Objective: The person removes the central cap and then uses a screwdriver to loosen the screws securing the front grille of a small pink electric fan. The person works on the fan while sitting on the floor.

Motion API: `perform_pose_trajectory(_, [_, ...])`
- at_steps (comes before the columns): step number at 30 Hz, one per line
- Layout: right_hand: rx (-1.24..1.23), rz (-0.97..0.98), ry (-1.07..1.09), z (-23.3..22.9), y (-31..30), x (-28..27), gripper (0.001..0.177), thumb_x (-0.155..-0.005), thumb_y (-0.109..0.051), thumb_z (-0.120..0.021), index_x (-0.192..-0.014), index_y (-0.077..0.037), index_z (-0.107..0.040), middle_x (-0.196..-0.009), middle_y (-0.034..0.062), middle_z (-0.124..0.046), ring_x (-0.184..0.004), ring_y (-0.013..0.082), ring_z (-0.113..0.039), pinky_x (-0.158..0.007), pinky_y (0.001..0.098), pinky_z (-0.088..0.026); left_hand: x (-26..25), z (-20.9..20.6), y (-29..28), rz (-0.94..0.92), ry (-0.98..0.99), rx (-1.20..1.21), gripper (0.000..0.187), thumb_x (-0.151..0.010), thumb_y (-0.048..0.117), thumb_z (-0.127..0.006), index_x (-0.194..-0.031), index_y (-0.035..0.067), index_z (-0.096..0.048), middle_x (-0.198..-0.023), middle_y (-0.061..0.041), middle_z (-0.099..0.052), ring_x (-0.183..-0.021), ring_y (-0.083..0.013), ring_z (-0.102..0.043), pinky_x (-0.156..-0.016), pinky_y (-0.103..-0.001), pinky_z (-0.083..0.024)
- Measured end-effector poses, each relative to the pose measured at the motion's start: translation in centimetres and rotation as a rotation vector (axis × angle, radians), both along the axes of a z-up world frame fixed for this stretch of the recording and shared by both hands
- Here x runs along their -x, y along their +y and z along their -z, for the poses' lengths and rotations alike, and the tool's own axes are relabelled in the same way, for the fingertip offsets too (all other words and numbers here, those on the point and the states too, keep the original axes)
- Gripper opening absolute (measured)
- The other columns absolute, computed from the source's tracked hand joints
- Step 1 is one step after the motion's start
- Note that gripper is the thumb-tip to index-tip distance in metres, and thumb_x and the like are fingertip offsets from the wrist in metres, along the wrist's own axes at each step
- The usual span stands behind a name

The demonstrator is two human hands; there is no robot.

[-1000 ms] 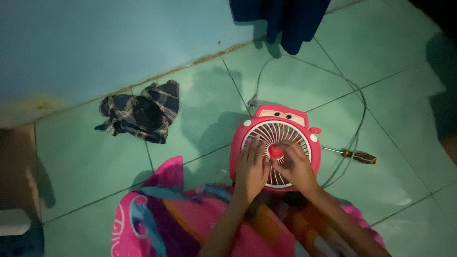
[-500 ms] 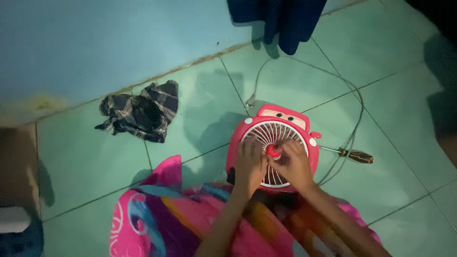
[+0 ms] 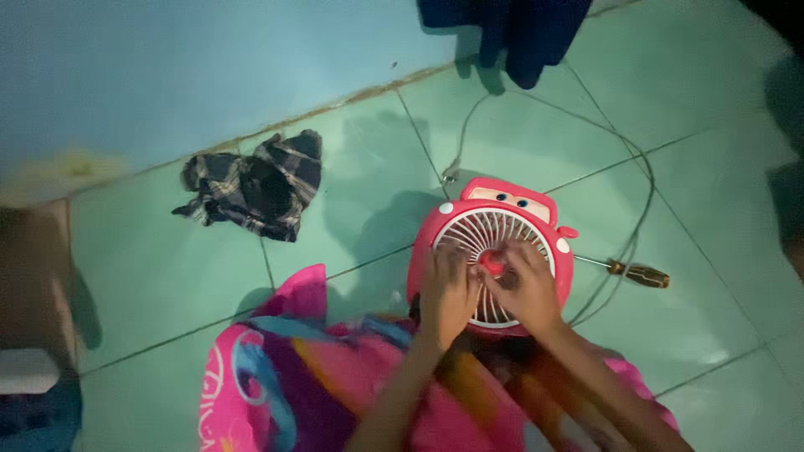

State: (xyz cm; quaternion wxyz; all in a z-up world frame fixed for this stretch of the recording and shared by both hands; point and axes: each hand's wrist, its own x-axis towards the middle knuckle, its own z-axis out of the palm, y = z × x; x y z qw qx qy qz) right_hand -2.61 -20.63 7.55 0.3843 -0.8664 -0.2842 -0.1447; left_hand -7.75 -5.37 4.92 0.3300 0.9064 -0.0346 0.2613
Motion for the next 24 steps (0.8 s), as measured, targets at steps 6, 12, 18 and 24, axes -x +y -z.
perform_pose_trajectory(6, [-0.072,-0.121,-0.015,-0.4,-0.2,0.5,0.025,-0.080,-0.008,-0.077,-0.099,0.000,-0.062,-0.118,0.0149,-0.069,-0.116,0.0327,-0.066,-0.101,0.0426,-0.051,0.3,-0.4,0.4,0.034,0.053,0.101,0.039,-0.096,0.013,-0.062,-0.128,-0.006,-0.052,-0.131,-0.030,-0.052,-0.122,-0.0487,-0.052,-0.104,-0.059,-0.042])
perform_pose_trajectory(12, [-0.051,0.081,0.157,0.5,-0.1,0.2,0.033,-0.079,-0.017,-0.086,-0.103,-0.002,-0.070,-0.111,0.0135,-0.069,-0.102,0.0276,-0.068,-0.089,0.0369,-0.056,0.3,-0.7,-0.5,0.039,0.035,0.038,0.038,-0.093,0.014,-0.062,-0.122,-0.007,-0.049,-0.134,-0.032,-0.051,-0.122,-0.0493,-0.051,-0.104,-0.057,-0.043])
perform_pose_trajectory(18, [-0.204,-0.007,0.273,1.4,-0.7,-0.1,0.028,-0.083,-0.015,-0.081,-0.103,-0.003,-0.067,-0.123,0.0083,-0.071,-0.110,0.0231,-0.070,-0.088,0.0328,-0.059,0.2,-0.7,-0.7,0.048,0.027,0.009,0.049,-0.089,0.015,-0.064,-0.128,-0.009,-0.048,-0.135,-0.033,-0.050,-0.120,-0.0496,-0.051,-0.105,-0.059,-0.041])
perform_pose_trajectory(24, [-0.110,-0.074,0.112,0.8,-0.9,0.6,0.035,-0.081,-0.014,-0.082,-0.106,0.003,-0.066,-0.127,0.0135,-0.068,-0.109,0.0272,-0.069,-0.094,0.0351,-0.055,0.5,-0.4,-0.1,0.094,0.084,0.058,0.058,-0.083,0.016,-0.066,-0.132,-0.010,-0.048,-0.131,-0.034,-0.050,-0.120,-0.0519,-0.049,-0.102,-0.060,-0.039])
